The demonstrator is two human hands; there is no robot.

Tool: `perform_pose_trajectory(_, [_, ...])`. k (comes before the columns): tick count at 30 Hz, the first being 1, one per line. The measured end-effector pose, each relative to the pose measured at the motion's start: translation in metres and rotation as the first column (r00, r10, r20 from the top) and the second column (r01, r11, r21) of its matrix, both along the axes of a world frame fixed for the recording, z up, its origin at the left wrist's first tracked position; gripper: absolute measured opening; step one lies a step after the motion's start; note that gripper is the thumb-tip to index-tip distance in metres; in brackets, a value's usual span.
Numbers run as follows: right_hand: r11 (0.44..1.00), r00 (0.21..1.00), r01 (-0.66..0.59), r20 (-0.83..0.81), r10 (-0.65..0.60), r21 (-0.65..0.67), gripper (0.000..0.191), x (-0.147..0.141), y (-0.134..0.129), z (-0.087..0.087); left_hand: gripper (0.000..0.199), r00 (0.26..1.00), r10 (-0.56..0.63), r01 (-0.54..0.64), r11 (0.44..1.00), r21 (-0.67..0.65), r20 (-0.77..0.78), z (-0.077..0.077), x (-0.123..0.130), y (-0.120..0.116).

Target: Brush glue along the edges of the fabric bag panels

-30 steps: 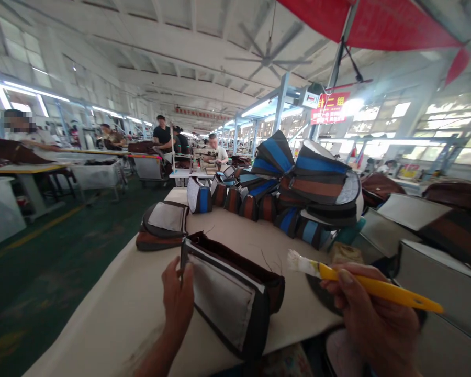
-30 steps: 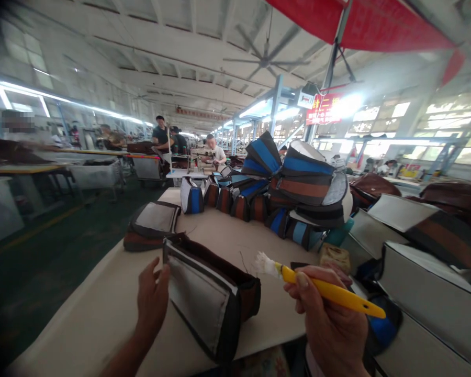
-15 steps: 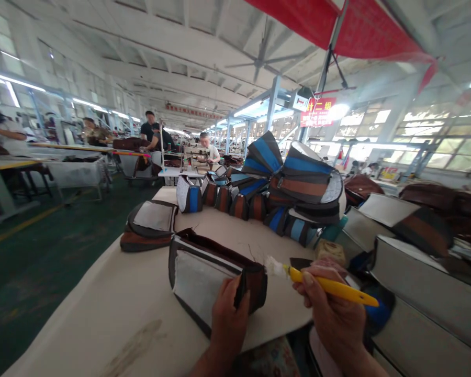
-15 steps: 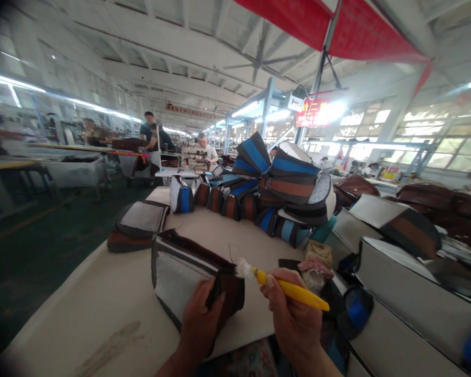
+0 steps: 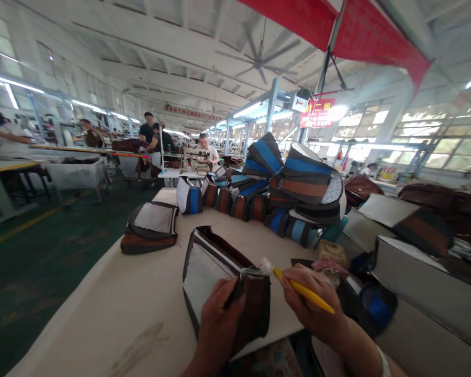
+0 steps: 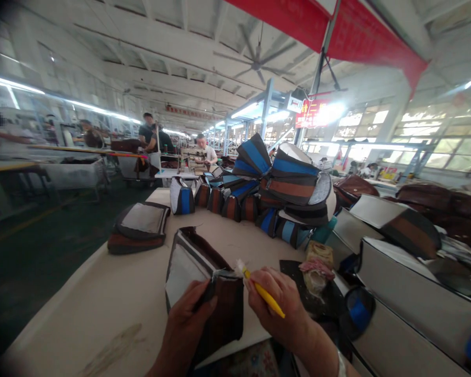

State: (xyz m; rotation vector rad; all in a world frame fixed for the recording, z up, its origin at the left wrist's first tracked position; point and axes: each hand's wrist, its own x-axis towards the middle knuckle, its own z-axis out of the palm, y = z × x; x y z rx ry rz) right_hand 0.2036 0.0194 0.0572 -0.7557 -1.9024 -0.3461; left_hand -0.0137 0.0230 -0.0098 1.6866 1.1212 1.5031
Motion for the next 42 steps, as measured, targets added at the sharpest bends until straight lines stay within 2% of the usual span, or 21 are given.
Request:
perform_pose_trajectory(3, [0.996,0.998,0.062,0.008,-0.062,0.061,0.008,-0.003,-0.008,0.006,0.026,1.000,-0.012,0.012,0.999,-0.038,0.010,0.002,0.000,0.001])
perform_pose_trajectory(7, [0.997,0.997,-0.070,0.027,0.069,0.025,0.009,-0.025,-0.007,0.000,0.020,0.998,-0.069,0.069,0.997,-0.038,0.010,0.004,-0.004,0.000])
perform_pose_trajectory(9, [0.996,0.994,-0.092,0.051,0.092,0.003,0.008,-0.030,-0.005,-0.003,0.019,0.997,-0.071,0.072,0.997,-0.037,0.026,0.005,-0.007,0.000])
perform_pose_trajectory(12, [0.998,0.996,-0.066,0.054,0.067,-0.020,0.009,-0.021,-0.007,-0.001,0.020,0.997,-0.073,0.075,0.996,-0.041,0.040,0.007,-0.010,-0.002])
perform_pose_trajectory(17, [0.993,0.994,0.075,0.068,-0.081,0.090,0.010,-0.002,-0.020,0.010,0.019,0.997,-0.062,0.065,0.997,-0.052,0.055,0.006,-0.008,-0.002])
perform_pose_trajectory(21, [0.997,0.999,0.042,-0.025,-0.041,0.059,0.008,-0.005,-0.016,0.004,0.020,0.996,-0.085,0.088,0.994,-0.068,0.037,0.007,-0.010,-0.001])
perform_pose_trajectory(23, [0.998,1.000,0.020,-0.023,-0.019,0.053,0.008,-0.006,-0.011,0.001,0.019,0.996,-0.086,0.087,0.995,-0.054,0.023,0.009,-0.012,-0.002])
perform_pose_trajectory(27, [0.997,0.996,0.057,-0.076,-0.053,0.047,0.007,-0.006,-0.011,0.005,0.017,0.997,-0.073,0.072,0.997,-0.033,-0.023,0.013,-0.014,-0.003])
perform_pose_trajectory(31, [0.996,0.992,-0.071,-0.109,0.064,-0.060,0.006,-0.025,-0.011,0.005,0.014,0.996,-0.081,0.081,0.997,-0.002,-0.037,0.012,-0.010,-0.004])
perform_pose_trajectory(33, [0.995,0.994,-0.085,-0.079,0.080,-0.051,0.007,-0.032,-0.006,0.003,0.013,0.996,-0.075,0.077,0.996,0.041,-0.052,0.011,-0.009,-0.004])
perform_pose_trajectory(35, [0.999,0.997,-0.039,-0.062,0.038,-0.016,0.008,-0.032,0.000,0.003,0.013,0.994,-0.047,0.059,0.990,0.126,-0.098,0.009,-0.009,-0.005])
perform_pose_trajectory(37, [1.000,0.998,0.010,-0.059,-0.010,0.008,0.008,-0.026,0.000,0.008,0.014,0.986,0.035,0.013,0.960,0.280,-0.165,0.007,-0.009,-0.005])
perform_pose_trajectory(38, [0.999,0.997,0.030,-0.064,-0.029,0.018,0.008,-0.021,-0.001,0.012,0.016,0.973,0.102,-0.017,0.926,0.377,-0.207,0.005,-0.009,-0.005])
perform_pose_trajectory(40, [0.999,0.993,0.043,-0.105,-0.043,-0.003,0.008,-0.015,-0.008,0.022,0.019,0.911,0.279,-0.054,0.810,0.584,-0.302,0.001,-0.007,-0.004])
perform_pose_trajectory(42, [0.996,0.985,0.017,-0.172,-0.031,-0.082,0.008,-0.015,-0.014,0.030,0.021,0.830,0.420,-0.025,0.685,0.728,-0.367,-0.003,-0.004,-0.003])
